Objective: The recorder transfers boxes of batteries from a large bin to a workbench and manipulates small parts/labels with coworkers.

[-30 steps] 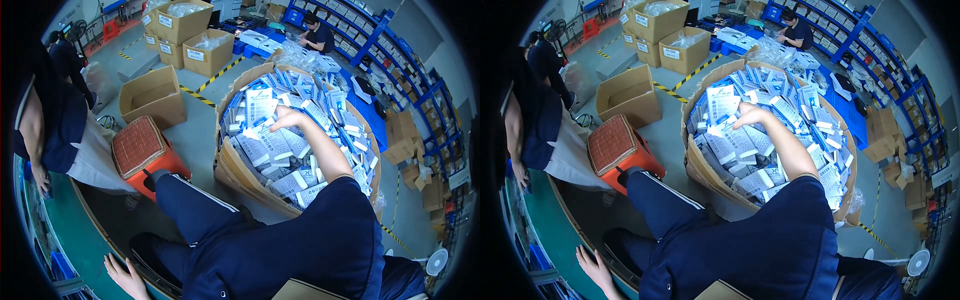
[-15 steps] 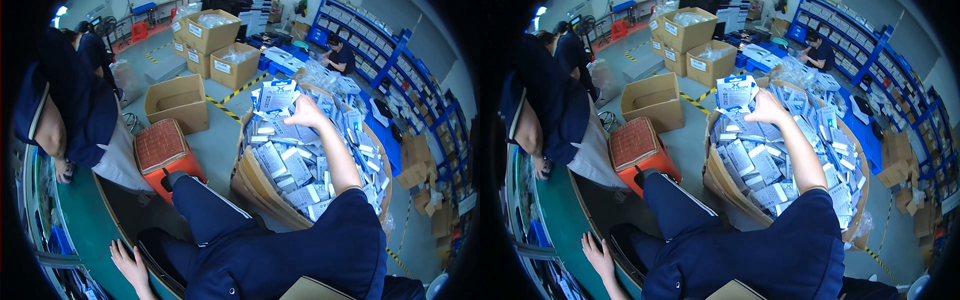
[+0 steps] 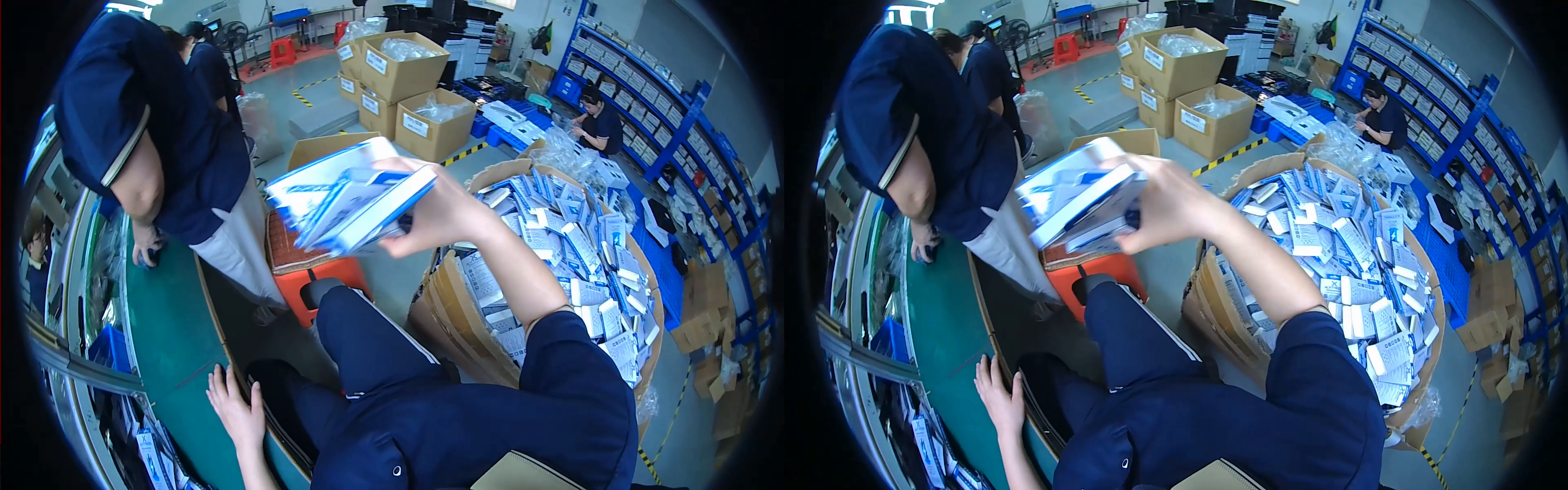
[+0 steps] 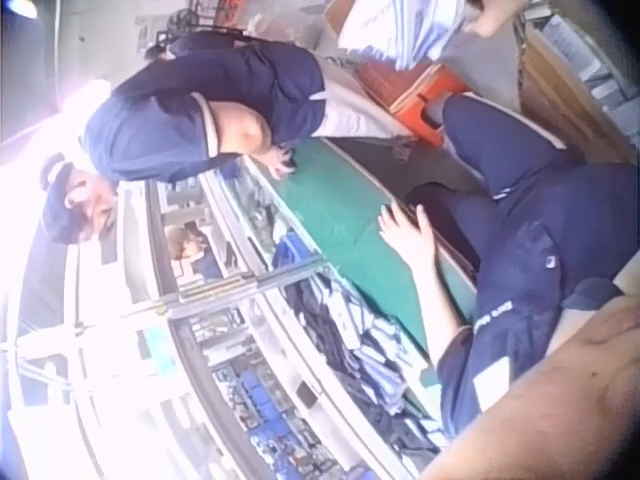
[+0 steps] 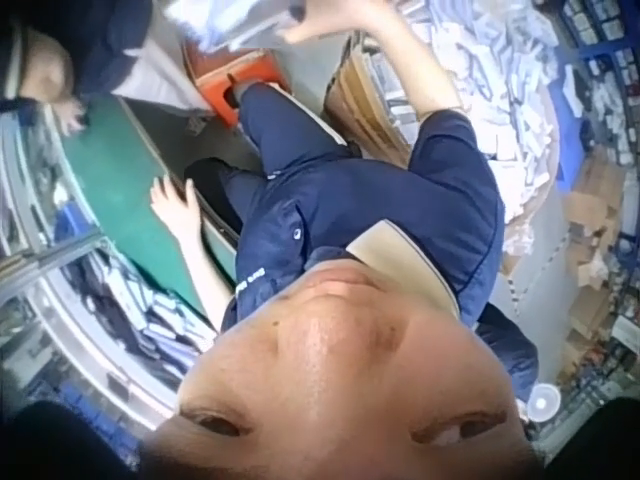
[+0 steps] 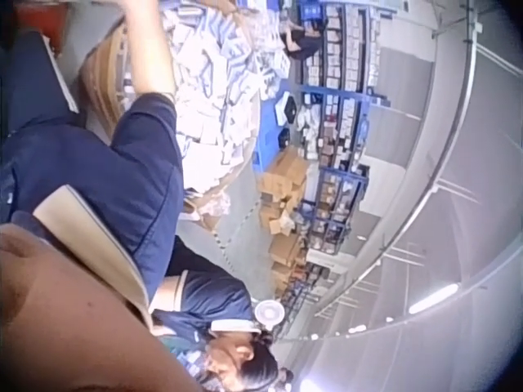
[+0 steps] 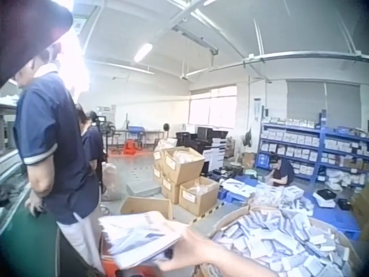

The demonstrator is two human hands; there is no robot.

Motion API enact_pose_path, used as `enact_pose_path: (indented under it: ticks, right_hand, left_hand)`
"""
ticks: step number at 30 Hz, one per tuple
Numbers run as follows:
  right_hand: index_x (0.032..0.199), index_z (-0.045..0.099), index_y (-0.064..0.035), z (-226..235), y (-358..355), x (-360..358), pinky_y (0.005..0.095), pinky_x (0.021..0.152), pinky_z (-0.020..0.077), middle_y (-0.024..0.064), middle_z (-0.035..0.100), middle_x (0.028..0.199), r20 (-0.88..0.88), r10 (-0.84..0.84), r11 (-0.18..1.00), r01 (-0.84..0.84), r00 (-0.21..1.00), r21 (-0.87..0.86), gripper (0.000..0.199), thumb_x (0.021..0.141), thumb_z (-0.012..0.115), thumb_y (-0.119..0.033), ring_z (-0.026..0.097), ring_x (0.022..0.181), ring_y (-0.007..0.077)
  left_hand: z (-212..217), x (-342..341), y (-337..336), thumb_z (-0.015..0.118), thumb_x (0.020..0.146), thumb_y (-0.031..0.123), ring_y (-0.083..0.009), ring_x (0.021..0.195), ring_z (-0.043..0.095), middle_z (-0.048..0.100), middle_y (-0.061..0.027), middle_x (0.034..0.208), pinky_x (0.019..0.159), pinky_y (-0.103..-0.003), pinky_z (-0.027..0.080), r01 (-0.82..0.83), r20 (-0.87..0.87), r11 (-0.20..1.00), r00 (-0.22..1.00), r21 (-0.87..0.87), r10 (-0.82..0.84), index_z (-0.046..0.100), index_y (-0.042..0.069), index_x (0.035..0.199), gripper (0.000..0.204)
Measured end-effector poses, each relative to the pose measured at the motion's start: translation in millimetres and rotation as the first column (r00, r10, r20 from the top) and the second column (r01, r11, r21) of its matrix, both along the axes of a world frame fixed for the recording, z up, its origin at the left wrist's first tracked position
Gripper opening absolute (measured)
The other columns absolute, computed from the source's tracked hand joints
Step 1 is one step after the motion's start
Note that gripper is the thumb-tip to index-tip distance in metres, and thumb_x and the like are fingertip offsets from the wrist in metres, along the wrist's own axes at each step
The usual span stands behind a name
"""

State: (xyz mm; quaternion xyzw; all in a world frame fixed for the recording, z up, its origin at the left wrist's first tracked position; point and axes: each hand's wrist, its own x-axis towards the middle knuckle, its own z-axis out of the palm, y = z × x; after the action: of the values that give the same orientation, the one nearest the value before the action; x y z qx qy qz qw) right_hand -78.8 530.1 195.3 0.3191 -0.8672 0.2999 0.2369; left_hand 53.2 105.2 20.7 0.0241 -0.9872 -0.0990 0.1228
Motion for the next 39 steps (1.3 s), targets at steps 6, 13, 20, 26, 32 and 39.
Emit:
enact_pose_path:
  ticks: [6, 13, 20, 26, 32, 39]
  right_hand:
    - [0.120, 0.051, -0.0049, 17, -129, -19, 0.0411, 0.081, 0.0524, 0.0175, 0.062, 0.102, -0.201, 0.587, 0.791, -0.608, 0.785, -0.065, 0.074, 0.054, 0.081, -0.023, 0.063, 0.091, 0.0371]
    - [0.110, 0.057, -0.0053, 34, -261, 14, 0.0355, 0.077, 0.0523, 0.0172, 0.065, 0.098, -0.224, 0.745, 0.629, -0.774, 0.628, -0.078, 0.032, 0.083, 0.071, -0.016, 0.067, 0.089, 0.0314]
    - [0.113, 0.058, -0.0023, 40, -410, 101, 0.0420, 0.080, 0.0528, 0.0183, 0.062, 0.110, -0.488, 0.856, 0.293, -0.937, 0.170, 0.188, 0.051, 0.067, 0.074, -0.017, 0.064, 0.092, 0.0357]
    - [0.101, 0.064, -0.0146, -13, -500, 139, 0.0424, 0.085, 0.0486, 0.0131, 0.056, 0.120, -0.512, 0.854, 0.097, -0.941, -0.088, 0.323, 0.033, 0.069, 0.071, -0.015, 0.060, 0.107, 0.0293]
    - [0.101, 0.061, -0.0148, -53, -559, 121, 0.0510, 0.108, 0.0372, 0.0153, 0.046, 0.139, -0.453, 0.889, 0.100, -0.939, -0.065, 0.330, 0.054, 0.052, 0.082, -0.023, 0.046, 0.128, 0.0358]
    - [0.118, 0.057, -0.0086, -83, -589, 128, 0.0507, 0.115, 0.0277, 0.0231, 0.037, 0.144, -0.166, 0.950, 0.299, -0.926, 0.266, 0.230, 0.055, 0.066, 0.074, -0.010, 0.035, 0.136, 0.0403]
  left_hand:
    - [16, 37, 29, 0.072, 0.081, 0.026, -0.0424, 0.133, 0.038, 0.047, -0.0217, 0.138, 0.112, -0.052, 0.027, 0.041, -0.053, 0.993, 0.998, 0.112, -0.036, 0.058, 0.002, 0.124, 0.051]
    - [-7, 60, 42, 0.071, 0.081, 0.023, -0.0402, 0.120, 0.050, 0.057, -0.0202, 0.124, 0.102, -0.050, 0.040, 0.145, -0.280, 0.784, 0.959, 0.604, 0.039, 0.063, 0.000, 0.111, 0.039]
    - [2, 73, 43, 0.063, 0.088, 0.021, -0.0350, 0.129, 0.045, 0.053, -0.0156, 0.129, 0.107, -0.045, 0.037, 0.036, -0.203, 0.801, 0.973, 0.598, 0.108, 0.062, 0.003, 0.114, 0.032]
    - [12, 69, 40, 0.064, 0.085, 0.020, -0.0369, 0.129, 0.043, 0.052, -0.0176, 0.129, 0.110, -0.046, 0.034, 0.054, -0.186, 0.791, 0.980, 0.609, 0.077, 0.061, 0.002, 0.114, 0.034]
    - [2, 65, 34, 0.066, 0.084, 0.019, -0.0381, 0.132, 0.040, 0.049, -0.0188, 0.133, 0.112, -0.047, 0.032, 0.047, -0.190, 0.792, 0.978, 0.608, 0.088, 0.062, 0.002, 0.117, 0.037]
    - [72, 76, 11, 0.065, 0.082, 0.017, -0.0349, 0.105, 0.059, 0.062, -0.0194, 0.111, 0.090, -0.043, 0.049, -0.154, -0.063, 0.814, 0.972, 0.559, 0.227, 0.069, 0.000, 0.096, 0.022]
